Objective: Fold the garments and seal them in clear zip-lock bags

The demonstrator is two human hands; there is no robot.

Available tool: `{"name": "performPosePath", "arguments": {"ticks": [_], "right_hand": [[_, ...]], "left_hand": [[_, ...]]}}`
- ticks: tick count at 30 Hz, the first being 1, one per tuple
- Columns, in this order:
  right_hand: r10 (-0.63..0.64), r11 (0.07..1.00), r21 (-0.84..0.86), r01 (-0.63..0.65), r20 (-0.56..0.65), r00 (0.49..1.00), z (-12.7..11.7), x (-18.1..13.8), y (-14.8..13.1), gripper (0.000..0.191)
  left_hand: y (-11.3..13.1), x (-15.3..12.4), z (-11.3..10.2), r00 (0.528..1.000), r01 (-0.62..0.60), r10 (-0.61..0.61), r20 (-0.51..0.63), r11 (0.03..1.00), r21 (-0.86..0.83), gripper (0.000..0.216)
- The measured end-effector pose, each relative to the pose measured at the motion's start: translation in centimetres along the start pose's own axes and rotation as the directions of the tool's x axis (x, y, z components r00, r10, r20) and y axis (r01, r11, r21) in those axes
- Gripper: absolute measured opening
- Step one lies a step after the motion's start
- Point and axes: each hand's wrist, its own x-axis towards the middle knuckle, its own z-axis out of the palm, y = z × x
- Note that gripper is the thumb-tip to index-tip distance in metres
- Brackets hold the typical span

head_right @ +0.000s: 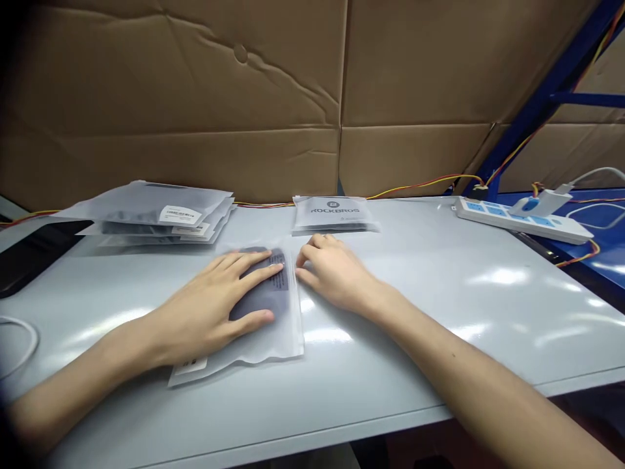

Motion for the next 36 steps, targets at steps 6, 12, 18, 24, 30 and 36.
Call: {"name": "performPosePath", "arguments": {"ticks": [6,12,18,24,30,36], "right_hand": [[0.006,1.000,0.010,-0.006,-0.009,1.000,0.0,0.2,0.0,0.023],[0.019,1.000,-0.011,-0.019,0.009,1.000,0.4,0.0,-0.2,0.022],[0.065,0.995,0.074,-0.064,-0.016,0.998,0.7,-0.1,-0.7,0.024],[0.065,0.986,0.155,-0.065,0.001,0.998,1.1,-0.4,-1.6,0.024],[0.088,0.974,0.210,-0.087,0.003,0.996,1.4,-0.3,-1.4,0.019],[0.104,0.975,0.193,-0.108,0.032,0.994,0.8,-0.3,-1.2,0.015]], "left_hand": [[0.5,0.3,0.1,1.000,0.005,-0.006,-0.027,0.999,-0.048,0.069],[0.8,0.4,0.3,0.996,-0.009,0.001,-0.085,0.995,-0.101,0.066],[1.0,0.5,0.5,0.996,-0.013,0.005,-0.086,0.995,-0.096,0.067],[1.2,0.5,0.7,0.996,-0.022,0.016,-0.083,0.997,-0.078,0.070],[1.2,0.6,0.7,0.998,-0.017,0.013,-0.069,0.998,-0.065,0.071],[1.1,0.6,0.9,0.999,0.005,-0.008,-0.047,0.998,-0.070,0.073]]}}
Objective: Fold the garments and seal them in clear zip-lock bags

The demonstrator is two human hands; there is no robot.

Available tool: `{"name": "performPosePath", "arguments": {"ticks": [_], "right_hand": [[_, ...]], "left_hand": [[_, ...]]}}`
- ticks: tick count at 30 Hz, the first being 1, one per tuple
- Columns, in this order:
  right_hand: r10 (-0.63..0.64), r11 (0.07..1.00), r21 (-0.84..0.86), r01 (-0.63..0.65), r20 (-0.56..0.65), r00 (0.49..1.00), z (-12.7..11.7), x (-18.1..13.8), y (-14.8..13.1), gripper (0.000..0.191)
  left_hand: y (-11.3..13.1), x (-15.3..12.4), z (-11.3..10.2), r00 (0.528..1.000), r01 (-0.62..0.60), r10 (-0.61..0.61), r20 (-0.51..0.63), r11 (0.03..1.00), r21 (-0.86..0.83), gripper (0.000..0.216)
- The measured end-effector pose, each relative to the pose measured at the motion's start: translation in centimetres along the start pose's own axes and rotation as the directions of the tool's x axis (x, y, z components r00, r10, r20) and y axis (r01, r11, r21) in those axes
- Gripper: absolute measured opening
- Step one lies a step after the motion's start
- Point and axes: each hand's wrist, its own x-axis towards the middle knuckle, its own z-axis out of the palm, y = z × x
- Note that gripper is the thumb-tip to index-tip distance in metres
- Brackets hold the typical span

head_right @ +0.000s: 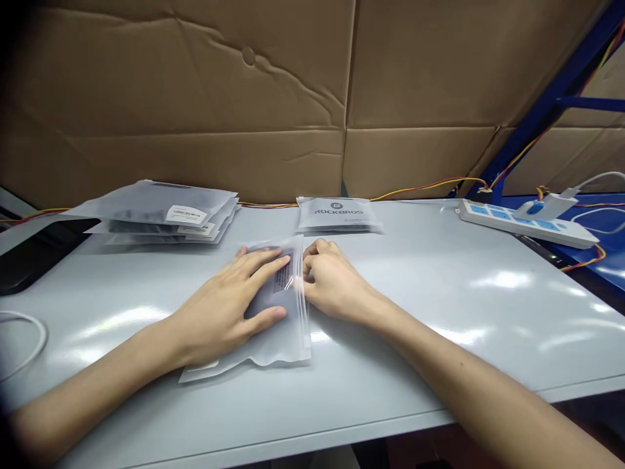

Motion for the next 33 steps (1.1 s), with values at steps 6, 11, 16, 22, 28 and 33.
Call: {"name": "performPosePath", "arguments": {"ticks": [6,11,16,22,28,33], "right_hand": [[0.041,0.993,-0.109,-0.042,-0.009,0.999,-1.6,0.1,0.5,0.023],[0.093,0.954,-0.286,-0.089,0.000,0.996,-3.6,0.2,2.1,0.027],[0.162,0.905,-0.403,-0.138,0.027,0.986,-5.3,0.0,3.2,0.026],[0.237,0.850,-0.488,-0.198,0.019,0.971,-6.2,0.2,4.2,0.027],[0.266,0.743,-0.613,-0.269,-0.099,0.959,-6.6,0.0,4.5,0.023],[0.194,0.728,-0.600,-0.331,-0.283,0.939,-5.4,-0.1,2.1,0.029]], "left_hand": [[-0.6,0.0,0.8,0.999,0.052,-0.052,0.007,0.997,-0.051,0.077],[-0.8,0.1,1.2,0.996,0.081,-0.079,0.039,0.996,-0.037,0.084],[-1.1,0.2,1.2,0.988,0.117,-0.119,0.095,0.993,0.024,0.089],[-2.1,0.0,0.9,0.976,0.165,-0.173,0.135,0.984,0.071,0.087],[-3.0,-0.4,0.2,0.958,0.209,-0.230,0.172,0.969,0.129,0.084],[-3.0,-0.5,-0.5,0.977,0.156,-0.175,0.119,0.977,0.148,0.078]]}}
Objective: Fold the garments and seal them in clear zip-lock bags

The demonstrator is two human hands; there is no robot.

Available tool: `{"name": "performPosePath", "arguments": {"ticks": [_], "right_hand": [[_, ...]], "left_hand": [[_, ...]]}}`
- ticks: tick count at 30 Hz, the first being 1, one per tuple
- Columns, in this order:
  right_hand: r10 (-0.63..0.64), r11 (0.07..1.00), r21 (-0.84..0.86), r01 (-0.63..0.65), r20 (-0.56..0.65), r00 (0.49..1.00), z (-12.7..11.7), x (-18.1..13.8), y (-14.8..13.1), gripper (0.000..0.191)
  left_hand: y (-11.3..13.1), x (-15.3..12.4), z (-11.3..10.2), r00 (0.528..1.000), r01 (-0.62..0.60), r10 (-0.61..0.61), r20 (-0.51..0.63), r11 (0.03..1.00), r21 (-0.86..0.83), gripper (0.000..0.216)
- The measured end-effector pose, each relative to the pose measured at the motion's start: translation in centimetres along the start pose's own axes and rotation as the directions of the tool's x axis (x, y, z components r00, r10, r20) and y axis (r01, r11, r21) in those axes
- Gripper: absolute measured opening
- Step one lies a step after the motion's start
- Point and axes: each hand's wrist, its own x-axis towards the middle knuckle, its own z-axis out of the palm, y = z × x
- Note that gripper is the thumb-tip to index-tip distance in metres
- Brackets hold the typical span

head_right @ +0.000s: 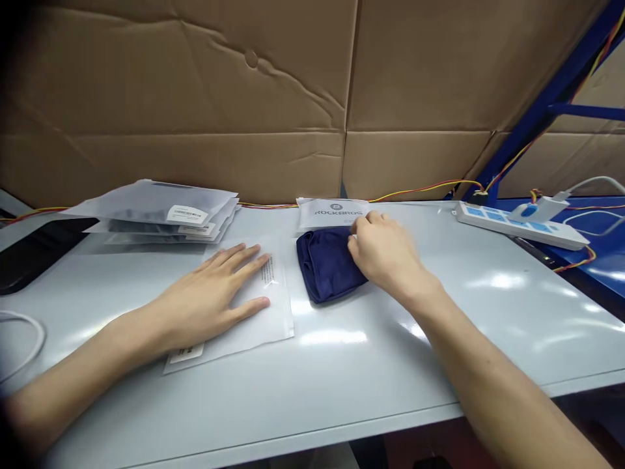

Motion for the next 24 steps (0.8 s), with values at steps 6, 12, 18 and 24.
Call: {"name": "performPosePath", "arguments": {"ticks": [6,12,18,24], "right_hand": [[-0.029,0.962,0.272,0.023,0.018,0.999,0.5,-1.5,-5.1,0.053],[0.007,0.976,0.214,-0.032,0.113,0.994,0.8,-2.0,-6.2,0.034],[0.002,0.982,0.188,-0.024,0.117,0.993,0.5,-1.9,-5.7,0.021],[0.007,0.984,0.178,-0.026,0.103,0.995,0.7,-1.9,-5.5,0.018]], "left_hand": [[0.5,-0.2,-0.8,0.989,-0.149,0.150,0.017,0.988,-0.048,0.065],[0.4,0.0,-1.1,0.999,-0.026,0.025,-0.021,0.996,-0.087,0.055],[0.2,0.2,-0.9,0.996,0.043,-0.050,-0.078,0.995,-0.093,0.053],[0.2,0.3,-0.7,0.988,0.080,-0.086,-0.127,0.996,-0.049,0.049]]}}
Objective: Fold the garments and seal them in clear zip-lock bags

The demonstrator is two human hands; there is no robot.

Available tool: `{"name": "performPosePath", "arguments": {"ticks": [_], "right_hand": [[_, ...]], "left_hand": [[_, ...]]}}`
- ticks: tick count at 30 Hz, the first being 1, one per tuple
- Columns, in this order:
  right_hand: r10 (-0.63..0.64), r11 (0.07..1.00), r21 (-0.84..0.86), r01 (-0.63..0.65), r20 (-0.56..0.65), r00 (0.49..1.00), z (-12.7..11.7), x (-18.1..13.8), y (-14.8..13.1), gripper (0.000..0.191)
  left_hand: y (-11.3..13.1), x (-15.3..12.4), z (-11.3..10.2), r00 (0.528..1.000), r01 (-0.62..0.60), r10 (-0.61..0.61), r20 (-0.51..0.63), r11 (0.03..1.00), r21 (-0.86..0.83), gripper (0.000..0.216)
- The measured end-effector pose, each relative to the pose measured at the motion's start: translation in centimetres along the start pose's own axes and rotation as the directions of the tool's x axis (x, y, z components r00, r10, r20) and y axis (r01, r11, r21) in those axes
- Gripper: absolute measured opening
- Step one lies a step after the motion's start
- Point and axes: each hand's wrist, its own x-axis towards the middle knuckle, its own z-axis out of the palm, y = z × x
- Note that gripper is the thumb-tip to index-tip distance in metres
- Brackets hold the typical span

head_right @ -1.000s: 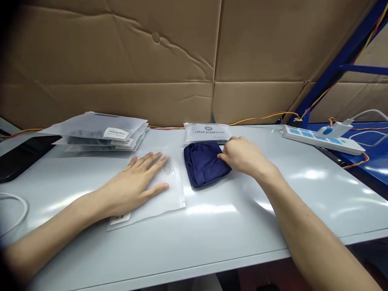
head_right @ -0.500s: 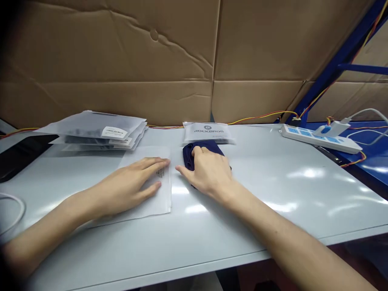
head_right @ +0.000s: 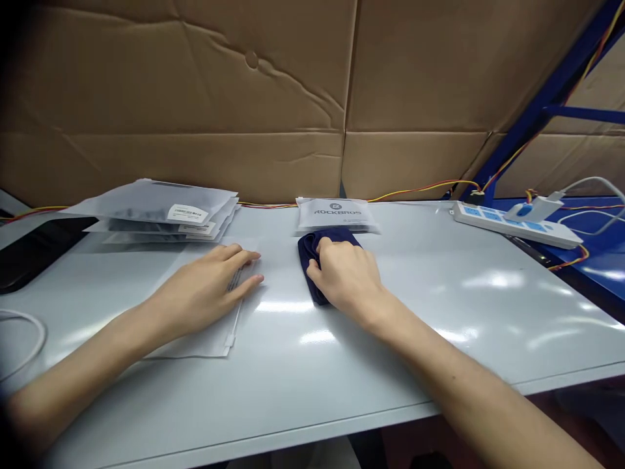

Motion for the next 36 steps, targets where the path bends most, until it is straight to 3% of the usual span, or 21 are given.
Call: {"name": "performPosePath", "arguments": {"ticks": [6,9,11,13,16,19,24,28,31,36], "right_hand": [[-0.011,0.995,0.095,0.011,-0.004,1.000,0.2,0.0,0.2,0.015],[-0.025,0.974,0.226,0.025,-0.003,1.000,0.4,-0.1,-0.2,0.013],[-0.061,0.922,0.384,0.050,0.016,0.998,0.5,-0.2,-0.6,0.012],[-0.105,0.826,0.560,0.070,0.031,0.994,0.3,-0.2,-0.9,0.014],[-0.102,0.678,0.734,0.039,0.041,0.994,-0.7,0.0,-0.6,0.019],[-0.041,0.626,0.780,0.004,0.028,0.999,-2.3,0.2,1.2,0.026],[-0.003,0.806,0.589,-0.055,0.097,0.995,-4.1,0.3,7.5,0.033],[0.071,0.979,0.193,-0.064,-0.028,0.997,-4.1,0.5,11.3,0.034],[-0.029,0.996,0.077,0.043,-0.176,0.984,-3.5,0.7,10.9,0.032],[-0.292,0.952,0.052,0.303,-0.150,0.945,-1.3,0.9,7.7,0.023]], "left_hand": [[0.3,0.1,0.0,0.997,-0.014,0.022,-0.073,0.993,0.118,0.044],[0.7,-0.1,0.1,0.972,-0.194,0.199,-0.122,0.979,0.057,0.040],[1.2,-0.2,0.2,0.929,-0.347,0.344,-0.138,0.938,-0.001,0.040],[1.6,-0.4,0.3,0.902,-0.422,0.415,-0.123,0.905,-0.045,0.040],[1.8,-0.5,0.1,0.904,-0.425,0.418,-0.091,0.901,-0.085,0.038],[1.4,-0.3,-0.2,0.920,-0.390,0.384,-0.081,0.917,-0.085,0.038],[0.4,0.0,-0.4,0.940,-0.334,0.325,-0.098,0.939,-0.083,0.039],[0.2,0.2,-0.3,0.955,-0.292,0.280,-0.100,0.948,-0.129,0.038],[0.1,0.3,-0.2,0.957,-0.285,0.273,-0.094,0.947,-0.152,0.036],[0.0,0.4,-0.2,0.957,-0.286,0.272,-0.102,0.941,-0.182,0.035]]}}
